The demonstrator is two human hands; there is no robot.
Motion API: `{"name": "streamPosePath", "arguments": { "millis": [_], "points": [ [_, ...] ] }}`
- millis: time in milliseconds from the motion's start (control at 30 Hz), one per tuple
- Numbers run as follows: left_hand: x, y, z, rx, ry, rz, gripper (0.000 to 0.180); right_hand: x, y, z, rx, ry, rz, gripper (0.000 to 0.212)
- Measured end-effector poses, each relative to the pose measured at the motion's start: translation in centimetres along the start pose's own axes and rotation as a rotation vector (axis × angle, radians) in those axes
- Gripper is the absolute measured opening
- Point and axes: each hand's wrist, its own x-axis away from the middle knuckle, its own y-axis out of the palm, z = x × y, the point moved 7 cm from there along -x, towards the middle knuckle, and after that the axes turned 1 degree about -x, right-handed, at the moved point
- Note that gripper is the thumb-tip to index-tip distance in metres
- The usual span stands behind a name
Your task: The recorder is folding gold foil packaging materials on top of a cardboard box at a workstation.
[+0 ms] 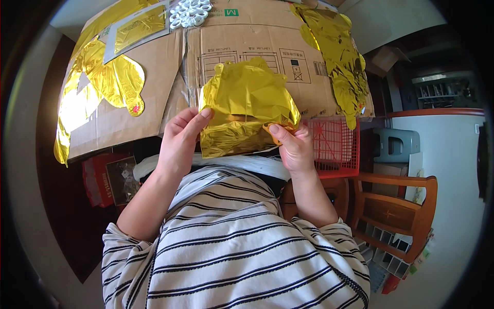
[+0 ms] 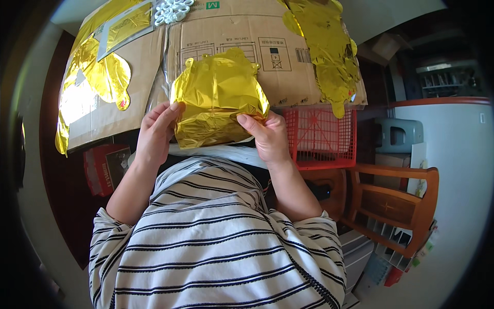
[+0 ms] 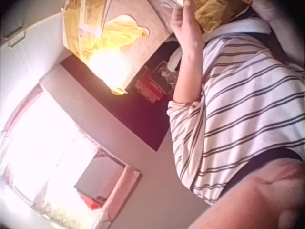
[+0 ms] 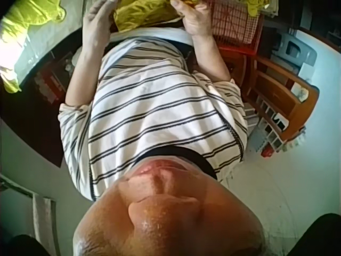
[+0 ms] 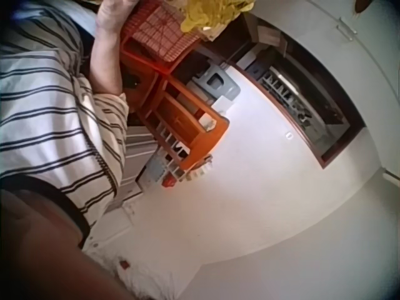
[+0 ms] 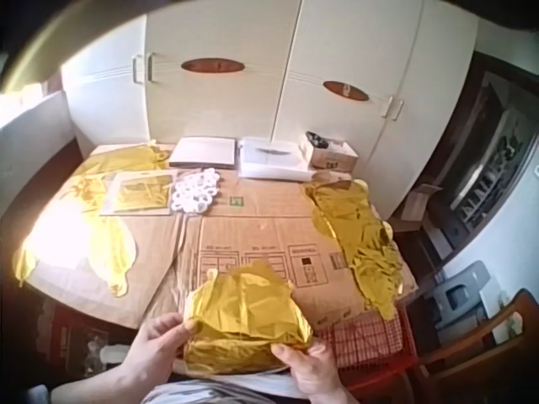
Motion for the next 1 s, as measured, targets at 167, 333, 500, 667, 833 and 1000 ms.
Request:
{"name": "streamPosePath", "arguments": {
  "millis": [167, 333, 500, 667, 833, 1000],
  "points": [
    [0.9, 1.7, 2.9, -0.056, 0.308, -0.159, 0.091, -0.4, 0.0, -0.3, 0.011, -0.018, -0.010, 0.020],
    [0.9, 1.8, 3.9, -0.318, 0.479, -0.221, 0.070, -0.8, 0.4, -1.0, -0.033, -0.025, -0.010, 0.019],
    [0.6, 1.7, 4.7, -0.576, 0.459, -0.143, 0.048, -0.9, 0.4, -1.3, -0.014, -0.032, -0.016, 0.020],
    [0.6, 2.1, 5.9, -0.797, 0.455, -0.145, 0.045, -1.1, 0.4, -1.6, -0.003, -0.039, -0.023, 0.021],
    [0.8, 2.7, 7.1, -0.878, 0.440, -0.138, 0.043, -1.3, 0.5, -1.8, 0.002, -0.049, -0.044, 0.023],
    [1.0, 3.0, 7.7, -0.925, 0.483, -0.133, 0.041, -1.4, 0.3, -2.0, 0.032, -0.076, -0.055, 0.026]
  ]
}}
